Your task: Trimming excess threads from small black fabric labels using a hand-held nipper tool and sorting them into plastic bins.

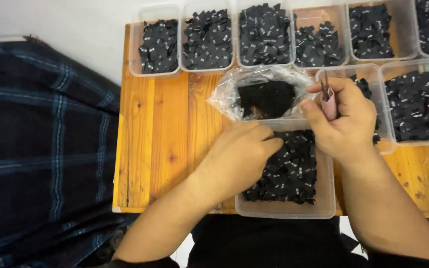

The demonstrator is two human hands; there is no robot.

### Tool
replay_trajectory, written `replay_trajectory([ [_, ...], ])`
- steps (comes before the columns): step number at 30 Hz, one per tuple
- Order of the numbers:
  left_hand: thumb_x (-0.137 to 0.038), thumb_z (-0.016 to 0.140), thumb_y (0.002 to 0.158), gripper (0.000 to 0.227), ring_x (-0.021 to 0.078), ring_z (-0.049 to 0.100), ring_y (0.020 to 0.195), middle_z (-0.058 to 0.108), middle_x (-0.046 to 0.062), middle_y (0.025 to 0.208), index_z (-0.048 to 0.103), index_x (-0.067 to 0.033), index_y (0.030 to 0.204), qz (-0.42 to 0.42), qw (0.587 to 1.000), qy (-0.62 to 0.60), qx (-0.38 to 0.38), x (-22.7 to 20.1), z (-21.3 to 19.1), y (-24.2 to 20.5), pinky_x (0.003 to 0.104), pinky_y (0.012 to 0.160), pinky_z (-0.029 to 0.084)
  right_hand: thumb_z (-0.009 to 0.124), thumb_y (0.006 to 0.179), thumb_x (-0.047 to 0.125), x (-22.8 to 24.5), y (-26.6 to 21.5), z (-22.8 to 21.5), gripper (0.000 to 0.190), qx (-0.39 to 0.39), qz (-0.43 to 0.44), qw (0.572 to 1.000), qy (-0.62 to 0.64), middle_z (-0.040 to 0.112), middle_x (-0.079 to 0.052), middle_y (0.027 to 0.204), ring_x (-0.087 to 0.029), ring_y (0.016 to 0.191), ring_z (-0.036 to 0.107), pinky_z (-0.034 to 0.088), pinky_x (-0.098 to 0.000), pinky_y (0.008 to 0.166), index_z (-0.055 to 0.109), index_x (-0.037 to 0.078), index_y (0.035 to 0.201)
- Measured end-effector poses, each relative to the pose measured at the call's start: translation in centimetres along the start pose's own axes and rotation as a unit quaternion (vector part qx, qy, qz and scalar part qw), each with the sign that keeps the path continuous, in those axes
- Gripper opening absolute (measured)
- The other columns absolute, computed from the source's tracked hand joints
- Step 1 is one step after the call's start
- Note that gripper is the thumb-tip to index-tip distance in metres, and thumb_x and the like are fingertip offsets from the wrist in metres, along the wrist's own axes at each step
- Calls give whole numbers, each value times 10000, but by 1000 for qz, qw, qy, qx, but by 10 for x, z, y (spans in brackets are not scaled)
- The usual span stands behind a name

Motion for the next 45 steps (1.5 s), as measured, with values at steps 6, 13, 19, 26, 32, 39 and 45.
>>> replay_trajectory([
  [6, 80, 613, 794, 268, 318, 453, 896, 468, 85, 865, 622, -119, 614, -30, 986, 160, -41, 2, -7, -5, 438, 714, 413, 761, 1044, 167, 5, -3, 7, 196, 6, -15, 1000, 15, 636, 8, 833, -112, 795, 612, 514, -282, 858, 666, 82, 1193],
  [13, 179, 544, 637, 345, 341, 489, 915, 526, 112, 970, 618, -45, 889, -80, 987, 123, -68, 16, -14, 4, 445, 739, 396, 765, 1007, 169, 11, 3, 9, 214, 20, 2, 999, -32, 734, -15, 1067, -162, 952, 700, 506, -310, 901, 680, 102, 1192],
  [19, 111, 632, 688, 225, 319, 492, 927, 530, 94, 982, 635, -106, 749, -37, 982, 167, -80, 6, -20, 11, 442, 702, 357, 748, 1012, 172, 16, 6, 6, 241, 15, -5, 1000, -23, 743, -42, 1138, -180, 1022, 703, 509, -314, 940, 675, 73, 1219],
  [26, -64, 687, 767, 134, 352, 182, 1570, 192, 197, 1686, 743, -147, 679, -39, 980, 135, 140, 8, 18, 13, 650, 1121, 319, 733, 1019, 135, 18, 2, 8, 221, 17, 4, 1000, -15, 742, -53, 1129, -191, 1041, 704, 518, -315, 924, 668, 54, 1214],
  [32, -66, 642, 790, 161, 331, 90, 1581, 155, 180, 1699, 769, -104, 698, -42, 977, 67, 198, 3, 12, 12, 687, 1163, 204, 706, 1035, 109, 19, 4, 6, 204, 18, -11, 1000, -16, 748, -76, 1139, -200, 1030, 705, 516, -319, 920, 673, 29, 1221],
  [39, -47, 633, 831, 214, 332, 51, 1581, 151, 160, 1704, 759, -140, 684, -50, 972, 73, 220, 8, 23, 5, 708, 1167, 160, 724, 1043, 93, 19, 0, 7, 171, 3, -34, 999, -35, 738, -59, 1071, -183, 932, 687, 516, -311, 870, 691, 37, 1202],
  [45, -123, 627, 895, 249, 350, 159, 1566, 255, 172, 1675, 738, -158, 675, -31, 982, 105, 152, 4, 14, 6, 686, 1145, 240, 729, 1056, 98, 15, -2, 8, 163, -3, -27, 999, -27, 698, -39, 981, -153, 862, 644, 505, -295, 832, 697, 38, 1204],
])
Point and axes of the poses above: each hand's wrist, its own y-axis towards the middle knuckle, its own z-axis out of the palm, x = y × z, the point moved 10 cm from there along y, towards the middle knuckle
